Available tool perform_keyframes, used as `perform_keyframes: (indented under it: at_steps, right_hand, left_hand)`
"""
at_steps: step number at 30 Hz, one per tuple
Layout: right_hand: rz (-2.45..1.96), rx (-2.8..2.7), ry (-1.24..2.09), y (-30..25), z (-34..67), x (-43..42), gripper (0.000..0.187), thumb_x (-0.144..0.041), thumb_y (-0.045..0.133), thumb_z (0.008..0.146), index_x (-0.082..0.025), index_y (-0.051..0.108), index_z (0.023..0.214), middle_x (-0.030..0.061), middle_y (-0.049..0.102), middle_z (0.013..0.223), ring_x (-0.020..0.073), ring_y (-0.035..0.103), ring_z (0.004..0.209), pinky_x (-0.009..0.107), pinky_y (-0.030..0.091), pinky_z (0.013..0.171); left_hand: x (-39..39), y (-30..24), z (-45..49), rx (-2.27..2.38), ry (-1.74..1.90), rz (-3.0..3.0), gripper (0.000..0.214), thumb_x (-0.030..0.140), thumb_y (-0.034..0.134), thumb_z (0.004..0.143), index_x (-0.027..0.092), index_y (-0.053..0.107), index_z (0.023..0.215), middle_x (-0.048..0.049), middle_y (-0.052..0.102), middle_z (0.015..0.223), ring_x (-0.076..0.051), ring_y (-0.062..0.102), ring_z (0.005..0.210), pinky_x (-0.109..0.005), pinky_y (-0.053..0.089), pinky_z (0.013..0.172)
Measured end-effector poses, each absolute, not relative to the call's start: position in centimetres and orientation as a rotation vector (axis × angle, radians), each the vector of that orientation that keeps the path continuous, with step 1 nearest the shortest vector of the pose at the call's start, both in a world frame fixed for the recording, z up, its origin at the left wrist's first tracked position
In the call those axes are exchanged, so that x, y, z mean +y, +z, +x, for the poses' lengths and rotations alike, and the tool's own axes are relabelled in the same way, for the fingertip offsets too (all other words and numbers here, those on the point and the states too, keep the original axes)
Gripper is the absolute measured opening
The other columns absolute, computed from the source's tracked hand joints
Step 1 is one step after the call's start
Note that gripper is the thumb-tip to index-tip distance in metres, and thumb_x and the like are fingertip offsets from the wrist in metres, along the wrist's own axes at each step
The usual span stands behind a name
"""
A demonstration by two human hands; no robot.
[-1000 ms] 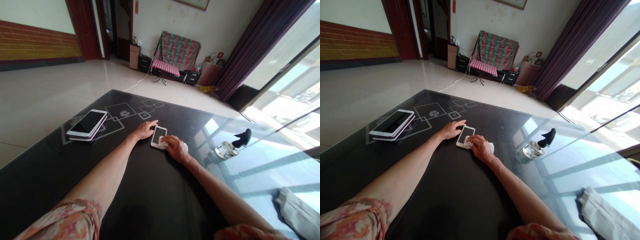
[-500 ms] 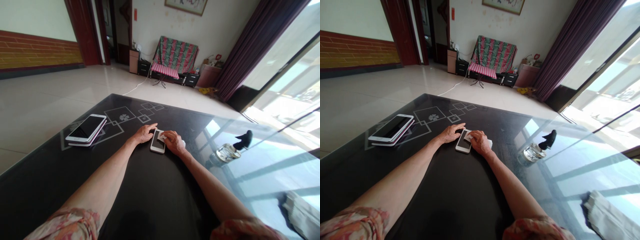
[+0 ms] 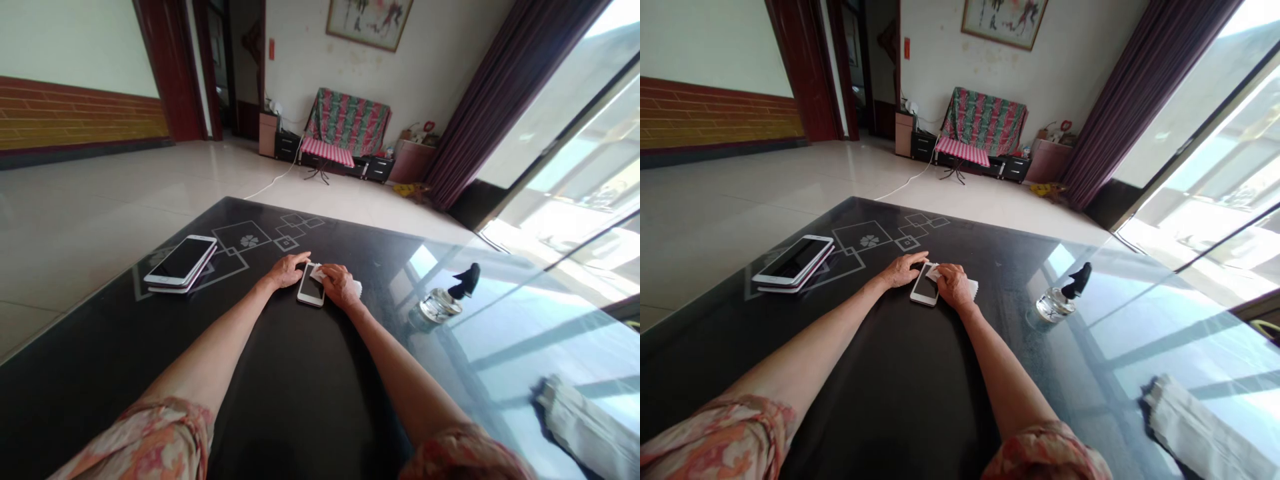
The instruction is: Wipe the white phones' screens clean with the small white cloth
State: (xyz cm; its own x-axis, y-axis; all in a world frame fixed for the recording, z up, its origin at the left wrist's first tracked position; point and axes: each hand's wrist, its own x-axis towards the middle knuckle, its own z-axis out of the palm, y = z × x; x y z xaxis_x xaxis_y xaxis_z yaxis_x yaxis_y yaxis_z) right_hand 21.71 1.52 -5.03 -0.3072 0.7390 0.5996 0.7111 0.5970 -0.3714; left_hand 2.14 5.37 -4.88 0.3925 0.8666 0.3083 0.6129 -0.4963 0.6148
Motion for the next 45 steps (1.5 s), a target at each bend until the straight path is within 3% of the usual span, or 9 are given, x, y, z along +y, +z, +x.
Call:
perform_keyframes:
  at_steps: [11, 45]
  right_hand:
    - [-1.162, -2.020, 0.104, -4.8, 21.0, -3.3, 0.032, -0.004, 0.048, 0.076, -0.022, 0.071, 0.090, 0.0024, 0.071, 0.104, 0.0196, 0.063, 0.095, 0.037, 0.042, 0.095]
    - [-1.131, -2.116, 0.254, -3.2, 21.1, -4.8, 0.032, -0.005, 0.047, 0.075, -0.024, 0.069, 0.090, 0.0021, 0.070, 0.104, 0.0188, 0.060, 0.097, 0.037, 0.046, 0.094]
  left_hand:
    - [5.2, -5.0, 2.5, 1.369, 0.836, 2.277, 0.061, 0.006, 0.049, 0.072, 0.019, 0.052, 0.131, -0.0004, 0.067, 0.119, -0.016, 0.057, 0.117, -0.027, 0.041, 0.105]
    - [4.5, -4.9, 2.4, 1.321, 0.819, 2.327, 0.060, 0.006, 0.044, 0.077, 0.020, 0.048, 0.135, -0.0027, 0.064, 0.123, -0.017, 0.053, 0.119, -0.028, 0.042, 0.105]
